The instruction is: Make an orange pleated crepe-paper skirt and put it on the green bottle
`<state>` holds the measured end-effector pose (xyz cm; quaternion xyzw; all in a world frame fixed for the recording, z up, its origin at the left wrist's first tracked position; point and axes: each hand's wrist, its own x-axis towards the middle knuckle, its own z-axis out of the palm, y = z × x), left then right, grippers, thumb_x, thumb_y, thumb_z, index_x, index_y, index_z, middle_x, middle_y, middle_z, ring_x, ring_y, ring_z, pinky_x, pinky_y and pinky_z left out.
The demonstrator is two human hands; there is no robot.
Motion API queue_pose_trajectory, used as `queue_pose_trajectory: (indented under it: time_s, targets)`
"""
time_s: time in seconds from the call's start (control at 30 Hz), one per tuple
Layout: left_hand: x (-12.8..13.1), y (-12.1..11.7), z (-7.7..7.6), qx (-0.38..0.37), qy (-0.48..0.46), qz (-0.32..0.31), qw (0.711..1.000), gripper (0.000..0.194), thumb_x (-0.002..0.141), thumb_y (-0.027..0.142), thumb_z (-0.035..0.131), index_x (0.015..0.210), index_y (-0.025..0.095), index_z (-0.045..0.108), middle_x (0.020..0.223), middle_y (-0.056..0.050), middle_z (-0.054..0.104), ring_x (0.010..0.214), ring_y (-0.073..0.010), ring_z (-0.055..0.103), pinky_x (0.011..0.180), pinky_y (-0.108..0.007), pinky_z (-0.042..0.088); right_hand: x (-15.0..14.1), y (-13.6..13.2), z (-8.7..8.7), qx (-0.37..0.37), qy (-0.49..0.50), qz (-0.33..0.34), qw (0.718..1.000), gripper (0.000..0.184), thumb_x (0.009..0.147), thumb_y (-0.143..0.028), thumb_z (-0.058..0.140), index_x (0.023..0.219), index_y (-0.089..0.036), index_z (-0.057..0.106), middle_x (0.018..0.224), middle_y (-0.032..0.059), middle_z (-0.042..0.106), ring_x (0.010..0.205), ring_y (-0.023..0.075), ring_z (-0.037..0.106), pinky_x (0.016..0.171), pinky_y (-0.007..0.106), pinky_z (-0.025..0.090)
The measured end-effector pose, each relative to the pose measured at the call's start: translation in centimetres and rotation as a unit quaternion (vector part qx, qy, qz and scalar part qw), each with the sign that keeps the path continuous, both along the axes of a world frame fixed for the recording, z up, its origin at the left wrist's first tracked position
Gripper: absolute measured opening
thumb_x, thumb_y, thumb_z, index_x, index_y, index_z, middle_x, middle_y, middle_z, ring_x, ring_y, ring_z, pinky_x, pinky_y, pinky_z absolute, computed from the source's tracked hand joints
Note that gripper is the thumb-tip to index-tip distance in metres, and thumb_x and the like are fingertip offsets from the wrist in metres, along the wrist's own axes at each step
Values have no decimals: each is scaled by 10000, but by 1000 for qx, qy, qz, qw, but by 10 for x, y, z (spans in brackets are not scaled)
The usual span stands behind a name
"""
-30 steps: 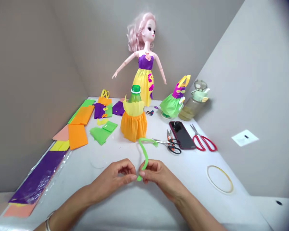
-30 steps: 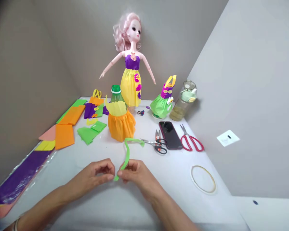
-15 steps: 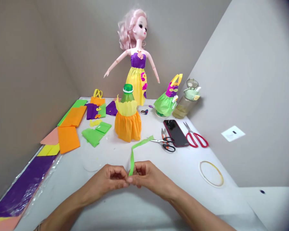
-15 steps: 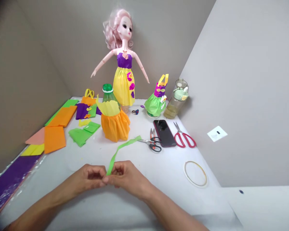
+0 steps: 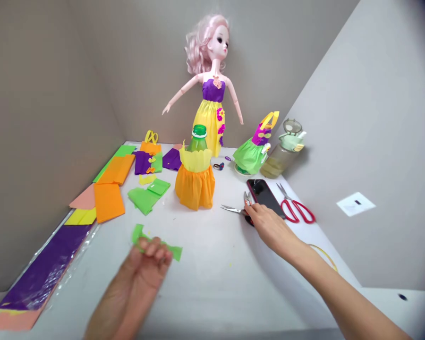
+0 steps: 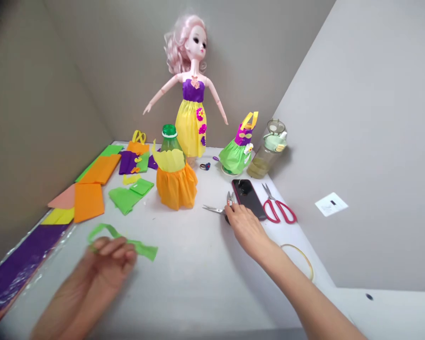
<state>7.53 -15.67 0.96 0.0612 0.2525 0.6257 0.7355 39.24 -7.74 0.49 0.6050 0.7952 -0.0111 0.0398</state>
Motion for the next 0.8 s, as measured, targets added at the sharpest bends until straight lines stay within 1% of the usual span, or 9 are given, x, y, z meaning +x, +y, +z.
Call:
queue_pose_trajectory:
  time_s: [0.07, 0.2, 0.3, 0.37, 0.43, 0.5, 0.57, 0.67, 0.8]
  targets:
    - [23, -5, -10, -43, 1, -55, 998, 197, 738, 230, 876, 789, 180, 692, 788, 23, 600, 775, -108, 622, 847, -283, 603, 0, -1, 1, -1, -16, 3, 1000, 412, 896, 11, 366, 1181, -115, 636, 976, 162, 647, 860, 287, 615, 744, 379, 449]
    - [57, -12, -26, -109, 22, -113, 987, 245, 695, 244, 907, 759, 135, 697, 827, 2, 581, 756, -97, 568, 826, -261, 578, 16, -24, 6, -13, -21, -14, 1000, 441, 865, -33, 445, 1253, -150, 618, 943, 127, 623, 748, 265, 607, 684, 378, 440]
    - [70, -12, -29, -131, 29, -122, 983, 288, 636, 253, 940, 730, 136, 694, 837, 1, 572, 747, -97, 543, 813, -262, 560, 30, -55, 9, -34, 181, -94, 978, 358, 896, -189, 510, 1235, -213, 621, 1018, 101, 627, 840, 253, 622, 749, 374, 471]
    - [77, -12, -27, -125, 35, -134, 982, 285, 639, 269, 938, 725, 138, 699, 832, 0, 565, 750, -99, 528, 814, -258, 545, 27, -76, 8, -62, 402, -189, 894, 338, 893, -345, 577, 1207, -235, 633, 980, 77, 639, 855, 235, 619, 764, 355, 486]
    - [84, -11, -25, -115, 44, -150, 981, 285, 642, 286, 935, 724, 138, 705, 817, 1, 556, 751, -101, 516, 808, -250, 529, 12, -92, 3, -100, 577, -255, 770, 495, 832, -482, 678, 1254, -230, 614, 913, 56, 648, 793, 209, 599, 735, 339, 486]
    - [92, -10, -24, -108, 52, -157, 980, 289, 637, 291, 935, 731, 138, 709, 826, 0, 562, 759, -102, 516, 810, -245, 513, -12, -103, -3, -118, 677, -286, 667, 661, 748, -529, 776, 1303, -219, 594, 917, 57, 677, 743, 179, 564, 720, 325, 470]
    - [99, -10, -26, -97, 61, -157, 981, 286, 653, 302, 925, 760, 139, 715, 852, -7, 585, 775, -107, 526, 826, -247, 499, -38, -108, -9, -138, 734, -298, 595, 732, 691, -529, 836, 1299, -198, 601, 888, 55, 690, 717, 163, 549, 727, 319, 464]
    - [106, -10, -32, -75, 78, -149, 983, 264, 712, 324, 888, 817, 150, 720, 886, -17, 620, 818, -119, 546, 860, -255, 480, -70, -107, -12, -137, 768, -299, 550, 787, 645, -485, 887, 1321, -220, 582, 890, 28, 683, 766, 161, 573, 750, 293, 472]
    - [111, -9, -34, -42, 100, -150, 983, 182, 806, 307, 811, 837, 168, 698, 854, -10, 614, 839, -130, 555, 865, -263, 462, -90, -102, -10, -109, 774, -313, 540, 766, 594, -348, 929, 1277, -251, 596, 811, -25, 650, 787, 159, 602, 761, 264, 500]
